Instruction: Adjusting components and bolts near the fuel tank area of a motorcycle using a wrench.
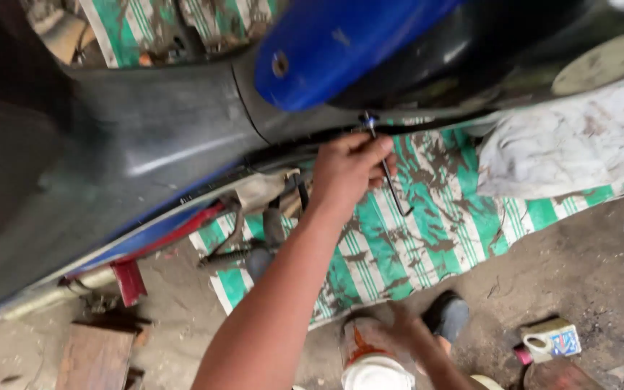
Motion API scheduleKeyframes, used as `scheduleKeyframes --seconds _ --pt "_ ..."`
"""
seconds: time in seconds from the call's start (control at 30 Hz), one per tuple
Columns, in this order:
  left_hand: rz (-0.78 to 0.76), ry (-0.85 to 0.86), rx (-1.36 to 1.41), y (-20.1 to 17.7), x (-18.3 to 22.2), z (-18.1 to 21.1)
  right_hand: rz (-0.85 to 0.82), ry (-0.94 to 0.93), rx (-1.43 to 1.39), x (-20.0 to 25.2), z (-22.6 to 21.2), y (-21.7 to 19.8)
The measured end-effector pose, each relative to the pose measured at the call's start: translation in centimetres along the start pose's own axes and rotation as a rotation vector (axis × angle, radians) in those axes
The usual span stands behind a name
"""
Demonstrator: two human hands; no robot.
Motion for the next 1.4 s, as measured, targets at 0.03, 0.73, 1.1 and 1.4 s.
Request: scheduleKeyframes --seconds 0.03,0.73,1.1,1.4 --pt "-0.012 0.019 0.003 -0.1 0.2 0.2 0.021 -0.008 -0.005 -0.3 -1.0 -2.3" --pt "-0.068 0.275 0.258 0.8 -2.0 -3.5 -0.168 -1.049 -1.042 -0.6 -17.5 -15.7" --pt "-0.081 0.243 0.320 0.5 -2.9 -4.5 0.819 -1.028 -0.111 8.3 -17.9 -17.0" --pt "-0.130 0.287 0.386 0.8 -0.6 -3.7 -0.206 -1.087 -1.257 -1.6 -18.0 -18.2"
Point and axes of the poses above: each hand's wrist, its own x-axis away from the middle knuckle, its own y-axis out of the palm, z = x × y, the point moved 8 cm from there along -x, towards the middle knuckle, and after that the axes turned 3 degrees about y, right-handed, at the moved point
